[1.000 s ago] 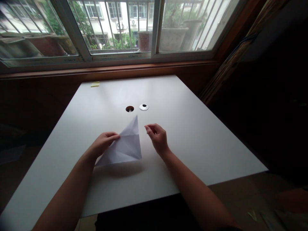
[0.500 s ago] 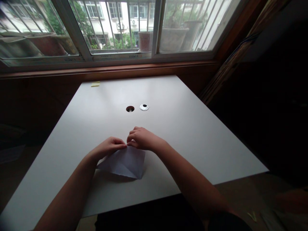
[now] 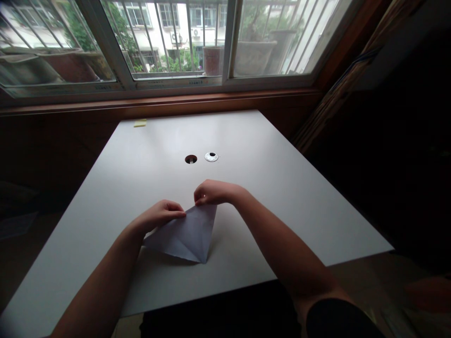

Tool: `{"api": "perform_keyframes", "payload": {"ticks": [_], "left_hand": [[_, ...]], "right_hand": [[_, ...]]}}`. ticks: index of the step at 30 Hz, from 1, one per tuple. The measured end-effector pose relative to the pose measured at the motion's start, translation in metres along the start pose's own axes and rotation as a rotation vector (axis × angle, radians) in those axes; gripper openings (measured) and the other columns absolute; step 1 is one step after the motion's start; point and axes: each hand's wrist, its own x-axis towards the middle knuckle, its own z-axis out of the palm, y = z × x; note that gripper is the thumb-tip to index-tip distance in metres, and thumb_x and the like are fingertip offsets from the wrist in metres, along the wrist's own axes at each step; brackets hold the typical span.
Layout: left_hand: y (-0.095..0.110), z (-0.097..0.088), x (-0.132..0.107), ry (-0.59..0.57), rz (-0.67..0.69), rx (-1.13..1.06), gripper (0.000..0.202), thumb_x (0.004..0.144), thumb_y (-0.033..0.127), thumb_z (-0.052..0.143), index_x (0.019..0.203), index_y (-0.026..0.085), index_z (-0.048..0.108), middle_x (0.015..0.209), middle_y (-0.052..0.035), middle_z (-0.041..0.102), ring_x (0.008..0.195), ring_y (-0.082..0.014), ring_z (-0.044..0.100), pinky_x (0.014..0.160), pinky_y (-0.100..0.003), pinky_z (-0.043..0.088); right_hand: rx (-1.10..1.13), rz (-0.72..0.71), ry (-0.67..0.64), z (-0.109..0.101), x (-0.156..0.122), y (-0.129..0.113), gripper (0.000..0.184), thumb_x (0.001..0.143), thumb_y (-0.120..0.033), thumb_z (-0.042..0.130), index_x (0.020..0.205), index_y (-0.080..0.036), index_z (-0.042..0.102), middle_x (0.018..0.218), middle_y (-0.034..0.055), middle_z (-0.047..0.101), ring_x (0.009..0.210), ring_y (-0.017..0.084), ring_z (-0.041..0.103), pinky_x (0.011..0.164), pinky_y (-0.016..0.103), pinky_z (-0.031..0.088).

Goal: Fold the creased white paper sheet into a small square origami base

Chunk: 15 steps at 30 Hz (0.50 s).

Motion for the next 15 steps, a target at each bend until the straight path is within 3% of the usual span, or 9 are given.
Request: {"api": "perform_keyframes", "payload": {"ticks": [5, 9, 15], "left_hand": [[-0.002, -0.003, 0.0, -0.021, -0.039, -0.022, 0.03, 0.075, 0.044, 0.067, 0.078, 0.015, 0.073, 0.064, 0.0001, 0.059, 0.058, -0.0121, 0.046, 0.054, -0.023, 0.032], [-0.006, -0.005, 0.0, -0.028, -0.048, -0.051, 0.031, 0.075, 0.044, 0.068, 0.08, 0.014, 0.073, 0.067, -0.0013, 0.061, 0.06, -0.0131, 0.05, 0.056, -0.024, 0.035], [-0.01, -0.004, 0.001, 0.034, -0.09, -0.225, 0.033, 0.073, 0.045, 0.073, 0.081, 0.013, 0.072, 0.069, -0.003, 0.064, 0.06, -0.0141, 0.054, 0.056, -0.024, 0.038]], "right_hand": [[0.006, 0.177, 0.033, -0.023, -0.019, 0.022, 0.015, 0.081, -0.028, 0.062, 0.085, -0.02, 0.074, 0.087, 0.0045, 0.073, 0.081, 0.019, 0.063, 0.072, 0.027, 0.042], [0.015, 0.274, 0.103, -0.034, -0.038, 0.04, 0.017, 0.084, -0.03, 0.058, 0.079, -0.019, 0.07, 0.078, 0.0037, 0.07, 0.075, 0.017, 0.059, 0.069, 0.028, 0.04], [0.165, 0.337, 0.452, -0.031, -0.053, 0.062, 0.024, 0.084, -0.04, 0.061, 0.08, -0.018, 0.069, 0.079, 0.0041, 0.069, 0.076, 0.017, 0.058, 0.07, 0.029, 0.042]]}}
